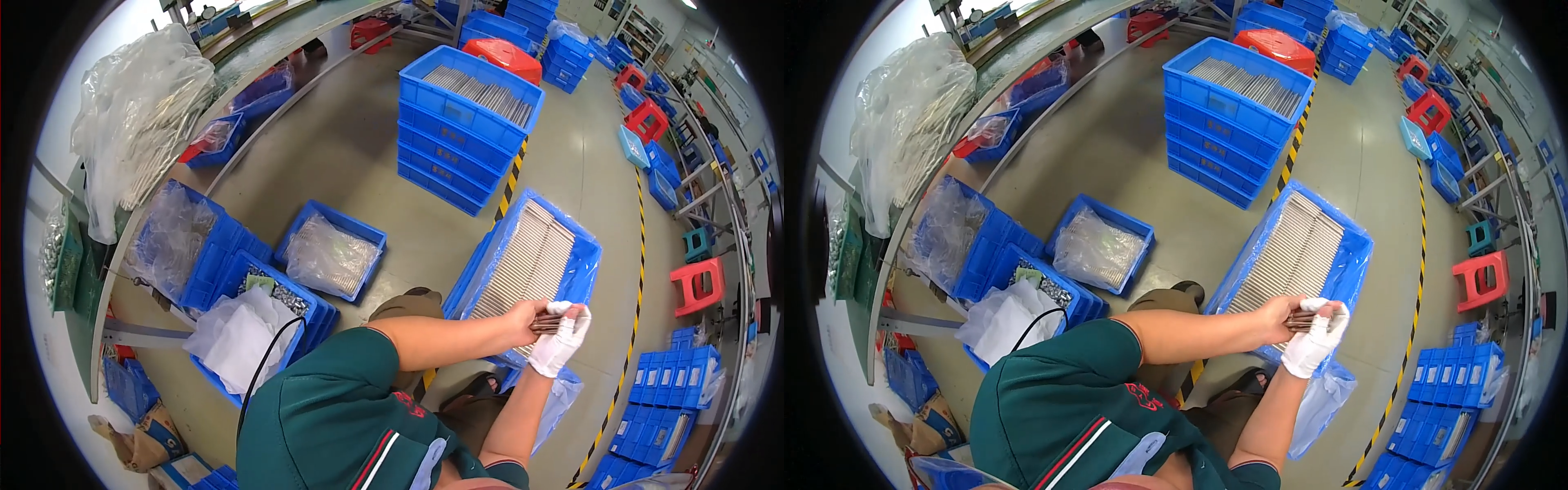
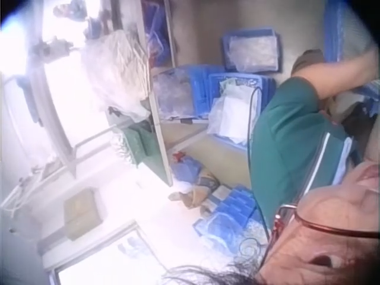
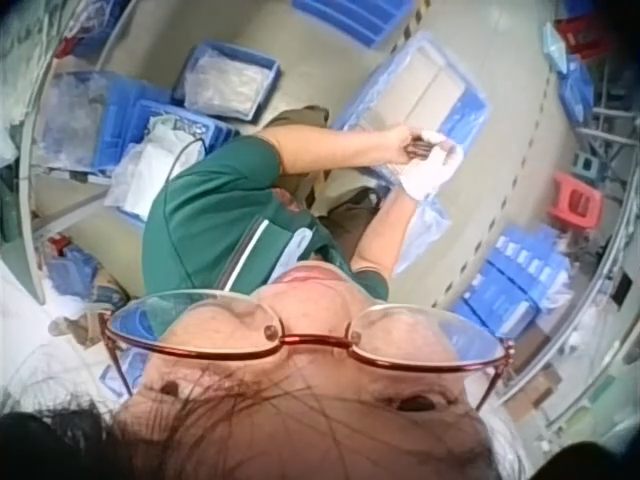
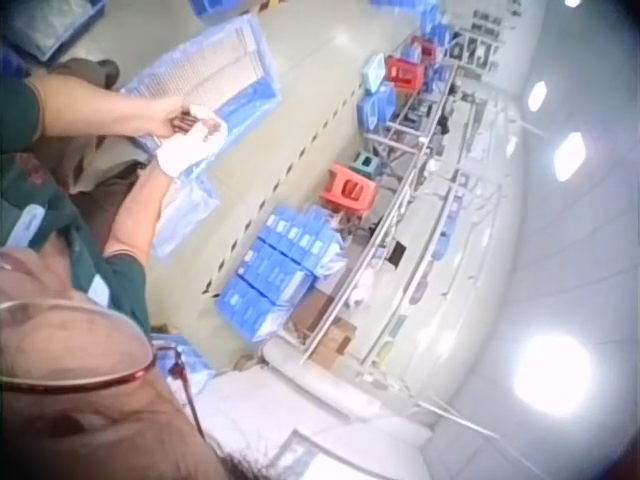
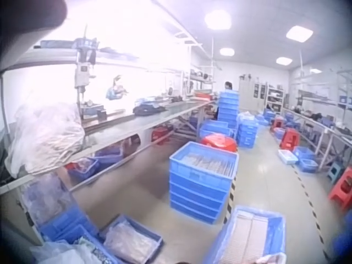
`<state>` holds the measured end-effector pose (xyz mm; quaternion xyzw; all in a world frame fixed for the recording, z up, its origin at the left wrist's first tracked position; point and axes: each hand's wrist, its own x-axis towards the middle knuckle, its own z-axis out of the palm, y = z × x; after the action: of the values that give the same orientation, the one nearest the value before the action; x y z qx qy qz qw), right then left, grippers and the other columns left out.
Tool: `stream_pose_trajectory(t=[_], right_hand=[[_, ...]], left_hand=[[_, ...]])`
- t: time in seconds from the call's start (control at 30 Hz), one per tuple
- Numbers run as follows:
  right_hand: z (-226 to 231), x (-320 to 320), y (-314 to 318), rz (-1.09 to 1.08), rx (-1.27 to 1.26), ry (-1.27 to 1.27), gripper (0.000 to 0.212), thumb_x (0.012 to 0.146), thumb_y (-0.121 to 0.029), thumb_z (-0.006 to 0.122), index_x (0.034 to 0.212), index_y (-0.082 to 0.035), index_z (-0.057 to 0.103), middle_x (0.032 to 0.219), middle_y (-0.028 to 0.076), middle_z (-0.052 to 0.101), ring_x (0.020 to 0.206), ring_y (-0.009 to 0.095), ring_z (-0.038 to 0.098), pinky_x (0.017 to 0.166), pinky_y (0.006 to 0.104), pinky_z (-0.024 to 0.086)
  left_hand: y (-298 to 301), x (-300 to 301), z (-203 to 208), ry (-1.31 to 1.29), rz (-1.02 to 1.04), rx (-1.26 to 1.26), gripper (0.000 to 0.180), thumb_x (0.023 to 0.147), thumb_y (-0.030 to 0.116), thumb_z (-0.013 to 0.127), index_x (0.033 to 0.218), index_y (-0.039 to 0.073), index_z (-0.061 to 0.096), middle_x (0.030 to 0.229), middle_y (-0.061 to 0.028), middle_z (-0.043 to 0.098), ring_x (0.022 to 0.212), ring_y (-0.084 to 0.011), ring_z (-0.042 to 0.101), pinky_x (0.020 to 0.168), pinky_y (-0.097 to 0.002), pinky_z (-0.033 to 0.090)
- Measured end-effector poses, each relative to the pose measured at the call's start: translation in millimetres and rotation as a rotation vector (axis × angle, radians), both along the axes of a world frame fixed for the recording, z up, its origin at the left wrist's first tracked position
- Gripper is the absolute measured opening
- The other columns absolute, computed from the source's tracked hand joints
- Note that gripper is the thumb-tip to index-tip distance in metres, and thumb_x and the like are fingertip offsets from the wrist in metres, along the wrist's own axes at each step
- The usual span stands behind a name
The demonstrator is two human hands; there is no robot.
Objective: The recorder is counting and sorting small metal rods from one blue container into another.
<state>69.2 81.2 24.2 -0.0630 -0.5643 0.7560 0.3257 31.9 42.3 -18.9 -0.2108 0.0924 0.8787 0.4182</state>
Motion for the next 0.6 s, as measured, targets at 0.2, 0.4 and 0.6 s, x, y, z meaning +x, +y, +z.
stream_pose_trajectory(t=[0.2,0.4,0.6], right_hand=[[-2,-4,25,0.193,-0.586,0.012,0.023,0.092,-0.024,0.045,0.076,-0.008,0.045,0.049,-0.003,0.029,0.042,0.007,0.026,0.038,0.0223,0.024],[-12,-2,20,-0.031,-0.161,-0.079,0.032,0.092,-0.033,0.042,0.076,-0.006,0.047,0.056,0.001,0.046,0.044,0.01,0.04,0.041,0.0226,0.035],[-21,8,31,0.158,0.079,-0.654,0.038,0.089,-0.035,0.046,0.097,0.001,0.053,0.076,0.012,0.06,0.054,0.018,0.057,0.044,0.0263,0.046]], left_hand=[[6,14,-4,0.104,-0.049,-0.119,0.027,0.092,0.026,0.038,0.093,0.005,0.055,0.091,-0.0106,0.06,0.088,-0.0233,0.058,0.082,-0.0379,0.045],[1,16,-11,0.311,-0.153,-0.404,0.024,0.09,0.027,0.039,0.083,0.009,0.053,0.07,-0.0039,0.053,0.06,-0.0134,0.052,0.054,-0.0287,0.044],[-19,-32,7,1.152,0.421,-1.142,0.019,0.087,0.023,0.049,0.086,0.004,0.048,0.067,-0.009,0.055,0.06,-0.0186,0.054,0.056,-0.0368,0.044]])
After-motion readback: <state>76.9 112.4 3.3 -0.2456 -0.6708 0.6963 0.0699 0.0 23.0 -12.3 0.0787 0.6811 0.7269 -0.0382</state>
